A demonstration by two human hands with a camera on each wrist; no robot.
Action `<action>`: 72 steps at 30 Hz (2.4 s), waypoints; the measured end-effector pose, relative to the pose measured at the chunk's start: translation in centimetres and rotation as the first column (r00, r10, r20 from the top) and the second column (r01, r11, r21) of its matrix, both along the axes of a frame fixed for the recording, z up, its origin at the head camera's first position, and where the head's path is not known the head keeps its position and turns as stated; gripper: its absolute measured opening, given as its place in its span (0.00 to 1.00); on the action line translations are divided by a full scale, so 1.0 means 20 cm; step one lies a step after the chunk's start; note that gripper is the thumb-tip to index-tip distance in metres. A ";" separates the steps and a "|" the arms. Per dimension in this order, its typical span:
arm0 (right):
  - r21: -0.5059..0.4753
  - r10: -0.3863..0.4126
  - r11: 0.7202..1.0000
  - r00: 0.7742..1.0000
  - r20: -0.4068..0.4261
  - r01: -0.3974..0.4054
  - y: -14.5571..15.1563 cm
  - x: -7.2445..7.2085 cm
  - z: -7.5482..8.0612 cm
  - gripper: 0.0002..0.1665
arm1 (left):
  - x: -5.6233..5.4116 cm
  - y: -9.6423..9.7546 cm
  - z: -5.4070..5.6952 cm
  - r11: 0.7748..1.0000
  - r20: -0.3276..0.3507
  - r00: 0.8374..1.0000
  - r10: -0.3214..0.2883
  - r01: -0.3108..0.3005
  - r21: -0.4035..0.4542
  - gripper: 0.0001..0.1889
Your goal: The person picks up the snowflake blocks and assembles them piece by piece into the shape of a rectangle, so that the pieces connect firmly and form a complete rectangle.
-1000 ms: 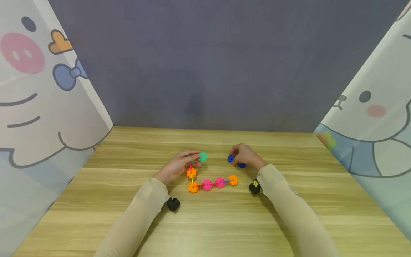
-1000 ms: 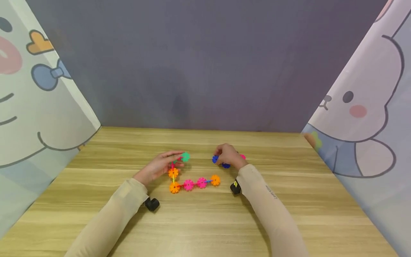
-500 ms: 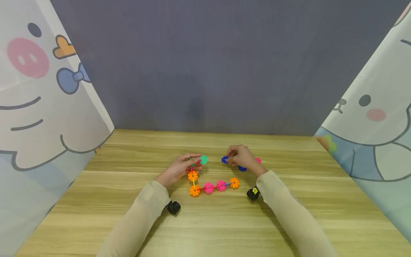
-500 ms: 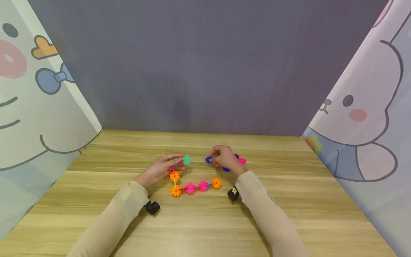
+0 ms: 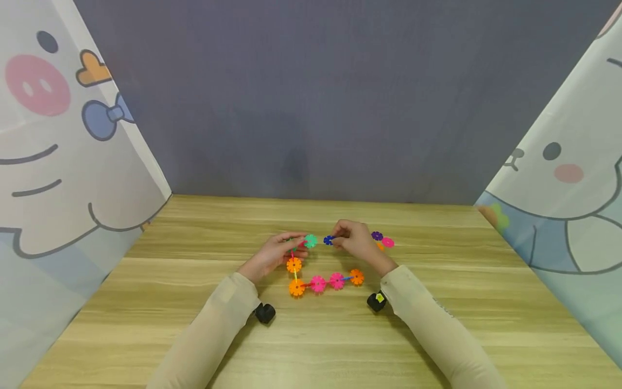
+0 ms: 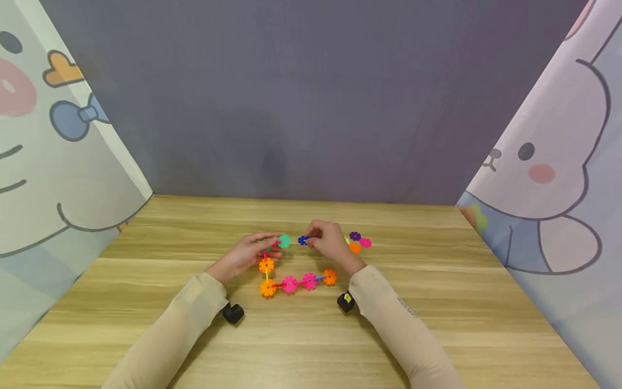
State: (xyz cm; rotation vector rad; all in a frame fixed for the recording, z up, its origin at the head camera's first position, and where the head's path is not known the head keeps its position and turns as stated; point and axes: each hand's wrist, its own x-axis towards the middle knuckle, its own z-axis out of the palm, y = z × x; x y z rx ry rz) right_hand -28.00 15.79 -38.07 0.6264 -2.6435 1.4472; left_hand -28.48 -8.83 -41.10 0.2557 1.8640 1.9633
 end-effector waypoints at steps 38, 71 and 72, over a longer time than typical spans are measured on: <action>-0.131 0.060 0.989 0.997 -0.055 -0.067 -0.08 0.00 -0.02 0.07 | 0.01 0.01 0.04 1.000 0.031 0.999 -0.009 0.008 0.020 0.20; -0.065 0.067 0.996 0.998 -0.009 -0.067 -0.07 0.00 0.01 0.02 | 0.00 0.01 0.05 0.997 0.054 0.996 -0.076 0.077 -0.023 0.25; -0.061 0.065 0.996 0.998 0.000 -0.065 -0.06 0.00 0.02 0.03 | 0.00 0.01 0.05 0.997 0.056 0.996 -0.076 0.078 -0.030 0.25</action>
